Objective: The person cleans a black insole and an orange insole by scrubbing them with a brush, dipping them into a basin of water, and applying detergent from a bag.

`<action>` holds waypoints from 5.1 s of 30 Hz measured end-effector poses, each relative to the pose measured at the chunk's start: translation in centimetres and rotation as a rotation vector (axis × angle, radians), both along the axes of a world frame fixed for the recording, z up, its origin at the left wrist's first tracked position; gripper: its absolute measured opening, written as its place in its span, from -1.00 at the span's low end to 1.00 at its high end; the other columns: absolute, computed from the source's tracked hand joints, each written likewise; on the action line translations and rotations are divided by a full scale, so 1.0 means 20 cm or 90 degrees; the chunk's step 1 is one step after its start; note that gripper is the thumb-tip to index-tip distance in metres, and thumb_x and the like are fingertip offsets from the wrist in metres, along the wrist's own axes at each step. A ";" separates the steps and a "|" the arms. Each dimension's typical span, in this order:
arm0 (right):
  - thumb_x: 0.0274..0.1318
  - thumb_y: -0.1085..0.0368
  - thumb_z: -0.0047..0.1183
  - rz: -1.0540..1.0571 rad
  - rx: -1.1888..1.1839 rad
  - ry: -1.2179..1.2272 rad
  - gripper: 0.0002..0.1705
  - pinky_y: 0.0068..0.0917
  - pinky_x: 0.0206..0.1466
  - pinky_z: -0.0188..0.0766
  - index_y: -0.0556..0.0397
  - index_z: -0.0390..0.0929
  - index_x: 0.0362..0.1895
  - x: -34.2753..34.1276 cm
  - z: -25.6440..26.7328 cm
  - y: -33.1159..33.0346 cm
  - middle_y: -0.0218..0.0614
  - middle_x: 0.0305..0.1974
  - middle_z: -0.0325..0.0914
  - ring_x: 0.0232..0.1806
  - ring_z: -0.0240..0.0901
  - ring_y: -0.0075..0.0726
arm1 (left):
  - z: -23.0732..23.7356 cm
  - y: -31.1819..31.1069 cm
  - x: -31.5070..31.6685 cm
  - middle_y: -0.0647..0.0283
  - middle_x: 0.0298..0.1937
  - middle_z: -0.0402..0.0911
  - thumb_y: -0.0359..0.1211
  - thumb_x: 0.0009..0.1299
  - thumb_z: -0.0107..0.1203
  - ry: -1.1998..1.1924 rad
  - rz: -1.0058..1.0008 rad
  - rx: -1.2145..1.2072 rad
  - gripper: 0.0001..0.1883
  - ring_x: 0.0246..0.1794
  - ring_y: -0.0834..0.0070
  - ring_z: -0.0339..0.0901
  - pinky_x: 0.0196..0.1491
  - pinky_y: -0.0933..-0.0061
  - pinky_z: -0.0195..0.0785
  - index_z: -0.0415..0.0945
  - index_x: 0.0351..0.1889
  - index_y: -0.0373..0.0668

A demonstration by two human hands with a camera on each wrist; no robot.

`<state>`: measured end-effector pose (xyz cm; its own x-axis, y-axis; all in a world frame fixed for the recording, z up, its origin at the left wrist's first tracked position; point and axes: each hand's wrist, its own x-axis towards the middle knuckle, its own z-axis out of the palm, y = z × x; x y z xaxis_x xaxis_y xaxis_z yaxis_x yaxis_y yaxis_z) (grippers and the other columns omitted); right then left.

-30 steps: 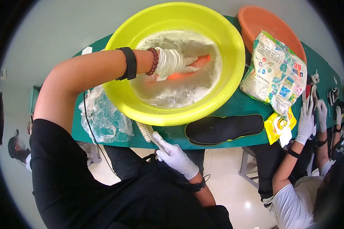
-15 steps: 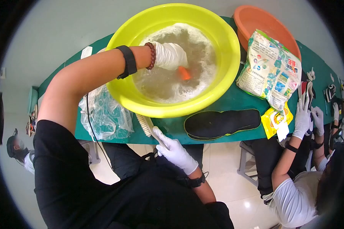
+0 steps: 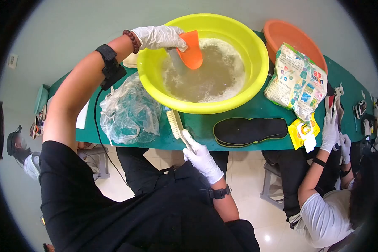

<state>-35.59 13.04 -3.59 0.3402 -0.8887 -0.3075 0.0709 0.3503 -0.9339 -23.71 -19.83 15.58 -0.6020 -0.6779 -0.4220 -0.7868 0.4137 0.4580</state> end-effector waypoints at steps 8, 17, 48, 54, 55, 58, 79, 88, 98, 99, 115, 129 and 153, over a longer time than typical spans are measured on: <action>0.25 0.46 -0.05 -0.049 -0.002 -0.050 -0.24 -0.63 -0.26 0.37 0.01 0.06 0.52 0.04 -0.03 0.02 -0.52 -0.30 0.43 -0.43 0.28 -0.67 | -0.15 0.10 0.08 0.26 0.01 0.59 -0.38 0.28 0.10 0.073 0.063 0.247 -0.50 -0.03 0.48 0.58 -0.09 0.41 0.60 0.42 0.23 -0.16; 0.26 0.45 -0.04 -0.031 -0.049 0.017 -0.26 -0.60 -0.26 0.40 0.00 0.08 0.52 0.03 -0.04 0.02 -0.51 -0.31 0.43 -0.42 0.28 -0.65 | -0.30 -0.02 -0.07 0.04 0.37 0.37 -0.35 0.12 0.34 -0.031 -0.215 -0.078 -0.11 0.35 0.21 0.34 0.35 0.32 0.19 0.20 0.47 -0.07; 0.28 0.50 -0.07 0.017 0.041 -0.087 -0.26 -0.64 -0.23 0.39 0.00 0.05 0.53 -0.02 -0.06 -0.02 -0.54 -0.25 0.44 -0.41 0.26 -0.66 | -0.39 -0.16 -0.21 0.06 -0.14 0.65 -0.41 0.31 -0.05 -0.141 -0.296 -0.118 -0.66 -0.12 0.08 0.59 -0.07 0.20 0.44 0.51 0.05 -0.01; 0.28 0.39 -0.04 0.007 0.028 -0.006 -0.23 -0.68 -0.46 0.26 -0.13 0.04 0.54 -0.01 -0.03 -0.01 -0.56 -0.47 0.42 -0.56 0.17 -0.71 | -0.17 -0.05 -0.04 0.16 -0.37 0.61 -0.46 0.23 0.01 0.022 -0.127 -0.265 -0.85 -0.33 0.16 0.55 -0.23 0.24 0.37 0.54 -0.28 -0.02; 0.27 0.37 -0.04 -0.003 0.028 -0.007 -0.23 -0.68 -0.48 0.24 -0.14 0.04 0.54 0.00 -0.04 0.00 -0.56 -0.49 0.41 -0.58 0.15 -0.72 | -0.14 -0.03 -0.03 0.18 -0.34 0.64 -0.46 0.24 -0.03 -0.018 -0.136 -0.271 -0.82 -0.30 0.18 0.58 -0.20 0.26 0.41 0.56 -0.26 -0.01; 0.26 0.36 -0.04 -0.033 0.028 -0.024 -0.23 -0.72 -0.51 0.19 -0.13 0.04 0.54 0.02 -0.04 0.02 -0.57 -0.49 0.41 -0.59 0.12 -0.74 | -0.10 0.06 -0.01 0.19 -0.41 0.63 -0.43 0.21 -0.02 -0.008 -0.113 -0.311 -0.88 -0.35 0.16 0.57 -0.26 0.25 0.41 0.54 -0.37 -0.03; 0.23 0.50 -0.06 -0.082 -0.003 -0.085 -0.23 -0.76 -0.52 0.22 0.08 0.03 0.52 0.07 -0.10 0.03 -0.44 0.32 0.30 -0.44 0.28 -0.75 | 0.02 0.30 0.28 0.33 -0.22 0.52 -0.46 0.05 0.43 0.304 0.161 -0.010 -0.57 -0.22 0.50 0.53 -0.16 0.50 0.51 0.42 -0.19 -0.12; 0.23 0.54 -0.07 -0.103 -0.011 -0.087 -0.24 -0.73 -0.42 0.29 0.12 0.03 0.51 0.08 -0.10 0.03 -0.42 0.35 0.28 -0.43 0.26 -0.69 | 0.10 0.31 0.42 0.12 -0.10 0.63 -0.60 -0.05 0.37 -0.005 0.024 -0.123 -0.26 -0.14 0.32 0.62 -0.09 0.36 0.56 0.45 0.20 -0.11; 0.24 0.55 -0.09 -0.105 0.003 -0.098 -0.24 -0.71 -0.36 0.32 0.13 0.01 0.51 0.09 -0.09 0.03 -0.43 0.31 0.31 -0.41 0.24 -0.67 | -0.01 0.23 0.38 0.12 -0.37 0.69 -0.35 0.05 0.43 -0.152 -0.026 -0.184 -0.66 -0.38 0.31 0.66 -0.22 0.36 0.53 0.67 -0.19 -0.18; 0.24 0.55 -0.09 -0.104 0.003 -0.088 -0.24 -0.71 -0.36 0.32 0.13 0.02 0.51 0.09 -0.10 0.03 -0.43 0.30 0.31 -0.41 0.24 -0.67 | -0.03 0.23 0.37 0.11 -0.39 0.69 -0.32 0.06 0.43 -0.173 -0.023 -0.217 -0.68 -0.38 0.32 0.66 -0.24 0.36 0.52 0.68 -0.22 -0.19; 0.24 0.52 -0.14 -0.042 -0.045 0.033 -0.21 -0.66 -0.33 0.36 0.09 -0.05 0.54 0.08 -0.07 0.05 -0.45 -0.03 0.55 -0.47 0.26 -0.65 | -0.02 0.20 0.52 0.21 -0.03 0.62 -0.55 0.31 0.09 0.281 0.243 -0.085 -0.61 -0.01 0.41 0.55 0.09 0.38 0.44 0.47 0.13 -0.23; 0.38 0.29 -0.16 -0.335 -0.283 0.040 -0.78 -0.66 -0.65 0.24 0.10 0.36 0.01 -0.07 0.80 -0.26 -0.36 -0.28 0.50 -0.65 0.31 -0.65 | -0.21 0.27 0.33 0.22 -0.12 0.62 -0.42 0.28 0.07 0.655 0.232 -0.118 -0.65 -0.15 0.46 0.56 -0.04 0.41 0.44 0.50 0.04 -0.30; 0.35 0.01 -0.03 -0.484 -0.319 0.141 -0.47 -0.32 -0.30 0.42 0.33 0.63 -0.20 0.03 0.69 -1.01 -0.31 -0.44 0.61 -0.38 0.49 -0.40 | -0.30 0.40 -0.16 -0.15 -0.29 0.65 0.11 0.51 -0.26 0.529 0.409 -0.046 -0.31 -0.18 0.01 0.60 -0.14 0.13 0.39 0.58 -0.16 -0.43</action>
<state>-34.90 -7.16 10.17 -0.4066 -0.8952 0.1825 -0.0813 -0.1635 -0.9832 -26.88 -11.87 9.48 -0.2021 -0.9793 0.0130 -0.3173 0.0781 0.9451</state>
